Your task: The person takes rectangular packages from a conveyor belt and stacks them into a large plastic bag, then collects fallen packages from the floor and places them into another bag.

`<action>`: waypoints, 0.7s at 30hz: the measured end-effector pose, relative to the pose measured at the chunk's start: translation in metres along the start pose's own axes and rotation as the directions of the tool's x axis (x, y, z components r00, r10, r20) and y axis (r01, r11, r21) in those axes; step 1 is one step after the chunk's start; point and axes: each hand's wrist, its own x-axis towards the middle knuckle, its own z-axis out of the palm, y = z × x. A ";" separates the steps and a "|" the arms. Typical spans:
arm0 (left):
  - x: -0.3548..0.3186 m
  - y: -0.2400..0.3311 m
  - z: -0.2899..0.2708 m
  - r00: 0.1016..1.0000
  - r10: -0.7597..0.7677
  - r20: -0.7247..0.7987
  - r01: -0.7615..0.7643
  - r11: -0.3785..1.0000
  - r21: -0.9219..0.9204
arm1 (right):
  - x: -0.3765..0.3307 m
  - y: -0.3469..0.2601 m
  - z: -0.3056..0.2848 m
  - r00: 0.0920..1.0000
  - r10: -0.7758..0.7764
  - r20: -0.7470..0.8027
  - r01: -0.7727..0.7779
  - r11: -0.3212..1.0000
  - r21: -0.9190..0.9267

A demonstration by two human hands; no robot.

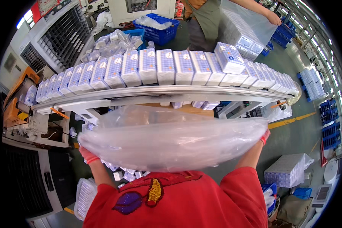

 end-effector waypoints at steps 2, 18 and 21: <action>0.001 0.009 -0.053 0.698 0.290 -0.655 -0.241 0.956 0.166 | 0.014 0.014 -0.013 0.988 0.144 0.058 -0.144 0.989 -0.015; -0.068 -0.004 0.043 0.951 -0.191 -0.241 0.289 0.826 0.484 | 0.080 0.017 -0.033 0.778 -0.619 0.111 0.371 0.310 -0.875; -0.067 -0.005 0.076 0.921 -0.253 -0.297 0.375 0.781 0.498 | 0.100 0.034 -0.053 0.805 -0.582 0.118 0.245 0.144 -0.959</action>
